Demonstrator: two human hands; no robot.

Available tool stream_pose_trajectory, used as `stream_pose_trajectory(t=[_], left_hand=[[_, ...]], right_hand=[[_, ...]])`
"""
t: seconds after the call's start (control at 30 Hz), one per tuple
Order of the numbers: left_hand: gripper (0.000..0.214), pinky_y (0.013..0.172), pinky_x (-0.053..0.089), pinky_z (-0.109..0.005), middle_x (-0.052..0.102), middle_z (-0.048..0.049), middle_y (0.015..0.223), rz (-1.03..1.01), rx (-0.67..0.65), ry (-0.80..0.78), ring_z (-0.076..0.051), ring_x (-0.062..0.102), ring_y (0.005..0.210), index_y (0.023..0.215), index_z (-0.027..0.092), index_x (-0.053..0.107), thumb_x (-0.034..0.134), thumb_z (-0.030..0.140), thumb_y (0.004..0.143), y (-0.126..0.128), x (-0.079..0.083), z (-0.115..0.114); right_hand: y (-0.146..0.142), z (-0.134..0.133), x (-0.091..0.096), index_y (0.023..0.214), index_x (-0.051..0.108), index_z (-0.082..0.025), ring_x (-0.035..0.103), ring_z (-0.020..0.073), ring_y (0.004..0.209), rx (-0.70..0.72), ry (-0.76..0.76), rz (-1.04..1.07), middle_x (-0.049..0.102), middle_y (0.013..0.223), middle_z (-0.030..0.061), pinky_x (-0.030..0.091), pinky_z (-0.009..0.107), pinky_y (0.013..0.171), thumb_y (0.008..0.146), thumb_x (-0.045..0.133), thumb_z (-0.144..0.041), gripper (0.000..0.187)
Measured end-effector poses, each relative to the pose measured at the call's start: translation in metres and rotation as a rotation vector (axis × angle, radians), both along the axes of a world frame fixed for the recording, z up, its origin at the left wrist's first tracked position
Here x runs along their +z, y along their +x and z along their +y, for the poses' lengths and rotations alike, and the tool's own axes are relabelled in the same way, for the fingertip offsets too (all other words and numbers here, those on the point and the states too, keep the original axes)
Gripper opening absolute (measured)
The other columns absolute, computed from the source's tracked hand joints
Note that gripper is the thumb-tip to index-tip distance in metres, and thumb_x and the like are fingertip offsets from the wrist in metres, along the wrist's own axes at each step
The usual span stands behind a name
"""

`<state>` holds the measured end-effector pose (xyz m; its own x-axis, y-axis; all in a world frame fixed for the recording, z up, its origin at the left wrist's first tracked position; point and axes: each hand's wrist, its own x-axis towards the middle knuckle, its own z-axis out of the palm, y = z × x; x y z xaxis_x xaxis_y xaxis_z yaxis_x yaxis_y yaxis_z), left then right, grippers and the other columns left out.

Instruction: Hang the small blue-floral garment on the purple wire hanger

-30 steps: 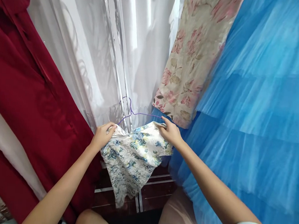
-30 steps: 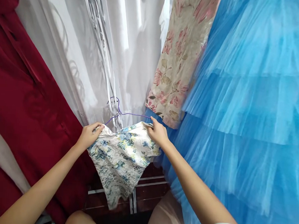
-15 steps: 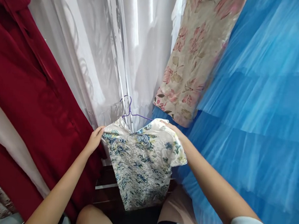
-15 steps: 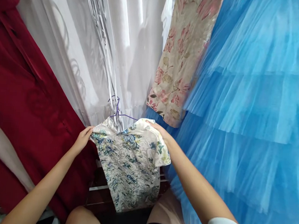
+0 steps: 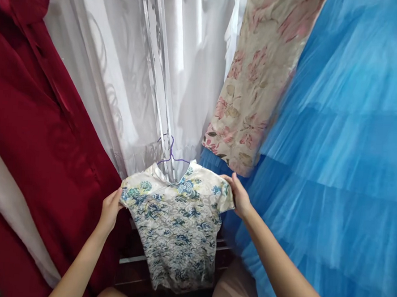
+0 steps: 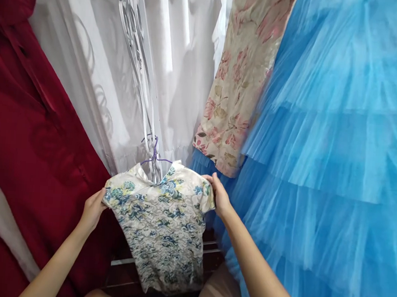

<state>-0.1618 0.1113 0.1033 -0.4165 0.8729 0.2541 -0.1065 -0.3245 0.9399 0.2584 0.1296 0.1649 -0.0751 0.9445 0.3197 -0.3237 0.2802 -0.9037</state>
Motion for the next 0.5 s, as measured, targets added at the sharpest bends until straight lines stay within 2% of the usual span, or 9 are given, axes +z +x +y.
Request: stream_pose_trajectory(t=[0.07,0.13,0.23,0.3,0.33,0.4,0.47,0.5], left_hand=[[0.040,0.062,0.056,-0.024,0.072,-0.0061,0.087,-0.193,-0.020,0.059,-0.016,0.066,0.075,0.095,0.012,0.069,0.077,0.045,0.073,0.004,0.010,-0.004],[0.029,0.074,0.057,-0.025,0.072,-0.0073,0.096,-0.349,-0.050,0.140,-0.017,0.067,0.087,0.096,0.013,0.069,0.074,0.036,0.078,0.011,0.031,-0.006],[0.030,0.095,0.053,-0.031,0.069,-0.0104,0.112,-0.316,-0.169,0.234,-0.021,0.063,0.110,0.108,0.015,0.067,0.070,0.028,0.081,0.022,0.072,-0.009],[0.043,0.104,0.046,-0.039,0.063,-0.0132,0.124,-0.151,-0.219,0.238,-0.026,0.057,0.121,0.119,0.016,0.062,0.071,0.028,0.079,0.029,0.095,-0.010],[0.052,0.107,0.043,-0.043,0.058,-0.0146,0.131,-0.033,-0.165,0.232,-0.029,0.053,0.125,0.125,0.017,0.058,0.073,0.028,0.077,0.033,0.102,-0.012],[0.075,0.112,0.035,-0.050,0.043,-0.0166,0.145,0.294,0.082,0.253,-0.033,0.043,0.134,0.139,0.019,0.045,0.077,0.026,0.072,0.041,0.109,-0.015],[0.089,0.117,0.024,-0.054,0.028,-0.0156,0.154,0.725,0.312,0.334,-0.035,0.028,0.142,0.148,0.023,0.033,0.077,0.021,0.070,0.051,0.103,-0.020],[0.091,0.119,0.017,-0.055,0.024,-0.0146,0.156,0.936,0.353,0.381,-0.035,0.021,0.145,0.150,0.023,0.029,0.075,0.018,0.071,0.057,0.096,-0.022]], right_hand=[[0.000,-0.012,0.005,0.079,0.069,-0.018,0.059,0.0159,0.060,-0.011,0.077,-0.093,0.067,0.068,-0.0001,0.043,0.024,0.055,0.079,0.068,-0.056,0.038],[-0.005,-0.021,0.012,0.076,0.066,-0.018,0.051,0.0123,0.054,-0.022,0.089,-0.109,0.062,0.063,-0.0025,0.037,0.022,0.052,0.080,0.070,-0.048,0.030],[-0.014,-0.025,0.024,0.068,0.062,-0.019,0.047,0.0124,0.051,-0.127,0.012,0.031,0.057,0.057,-0.0029,0.036,0.022,0.049,0.080,0.069,-0.046,0.030],[-0.017,-0.028,0.029,0.065,0.060,-0.019,0.046,0.0134,0.049,-0.204,-0.059,0.126,0.055,0.054,-0.0025,0.036,0.024,0.048,0.077,0.071,-0.045,0.030],[-0.017,-0.032,0.030,0.066,0.060,-0.019,0.045,0.0138,0.050,-0.249,-0.079,0.157,0.055,0.054,-0.0023,0.037,0.024,0.048,0.076,0.072,-0.044,0.029],[-0.019,-0.050,0.026,0.068,0.061,-0.019,0.047,0.0144,0.053,-0.366,-0.065,0.173,0.057,0.059,-0.0015,0.038,0.024,0.050,0.076,0.071,-0.043,0.027],[-0.023,-0.080,0.017,0.070,0.062,-0.019,0.049,0.0148,0.059,-0.485,0.000,0.119,0.059,0.066,-0.0001,0.040,0.023,0.053,0.078,0.070,-0.043,0.027],[-0.026,-0.099,0.011,0.071,0.062,-0.019,0.051,0.0153,0.063,-0.509,0.037,0.066,0.061,0.070,0.0010,0.041,0.023,0.056,0.081,0.068,-0.044,0.027]])
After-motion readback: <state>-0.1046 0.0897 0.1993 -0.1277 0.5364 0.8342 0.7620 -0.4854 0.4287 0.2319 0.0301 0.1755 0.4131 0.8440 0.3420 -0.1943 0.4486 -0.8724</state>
